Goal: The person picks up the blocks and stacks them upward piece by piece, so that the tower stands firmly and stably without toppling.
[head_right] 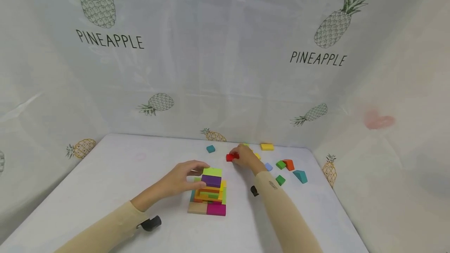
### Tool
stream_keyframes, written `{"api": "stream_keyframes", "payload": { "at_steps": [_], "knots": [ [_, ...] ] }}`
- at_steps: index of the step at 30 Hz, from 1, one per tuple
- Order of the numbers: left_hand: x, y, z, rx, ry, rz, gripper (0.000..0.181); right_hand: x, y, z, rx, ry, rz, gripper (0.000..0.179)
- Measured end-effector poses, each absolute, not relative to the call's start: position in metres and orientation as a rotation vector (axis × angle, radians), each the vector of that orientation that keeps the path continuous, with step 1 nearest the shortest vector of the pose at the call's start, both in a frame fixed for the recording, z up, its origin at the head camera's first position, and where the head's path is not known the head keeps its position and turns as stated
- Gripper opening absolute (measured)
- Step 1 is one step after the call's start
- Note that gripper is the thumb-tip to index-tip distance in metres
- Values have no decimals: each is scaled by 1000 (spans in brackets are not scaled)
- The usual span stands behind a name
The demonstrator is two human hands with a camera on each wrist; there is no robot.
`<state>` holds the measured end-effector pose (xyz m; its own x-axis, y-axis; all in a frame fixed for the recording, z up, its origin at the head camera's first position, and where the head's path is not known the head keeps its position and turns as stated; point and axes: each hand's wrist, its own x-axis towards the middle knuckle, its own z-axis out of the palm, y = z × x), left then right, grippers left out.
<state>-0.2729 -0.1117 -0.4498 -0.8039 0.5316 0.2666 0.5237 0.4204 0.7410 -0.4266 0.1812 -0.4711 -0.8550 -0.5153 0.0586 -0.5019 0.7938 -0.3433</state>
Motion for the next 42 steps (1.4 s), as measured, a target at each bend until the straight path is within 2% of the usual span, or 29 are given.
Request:
{"api": "stream_keyframes", "payload": {
  "at_steps": [6,12,19,23,30,42],
  "knots": [
    [-273,-110,-450,984,2645,1358,58,-412,189,-464,-849,2919,-539,29],
    [-274,-111,-450,997,2651,1365,56,-377,181,-429,-920,2968,-697,32],
    [-275,-112,-449,993,2642,1389,55,-325,169,-389,-1181,2918,-864,29],
    [-275,-113,-451,988,2632,1406,58,-306,162,-380,-1307,2836,-886,29],
    [-274,-113,-455,948,2631,1415,69,-297,151,-386,-1321,2798,-872,27],
    [-273,-110,-453,960,2645,1421,70,-291,151,-395,-1169,2828,-973,33]
  ]
}}
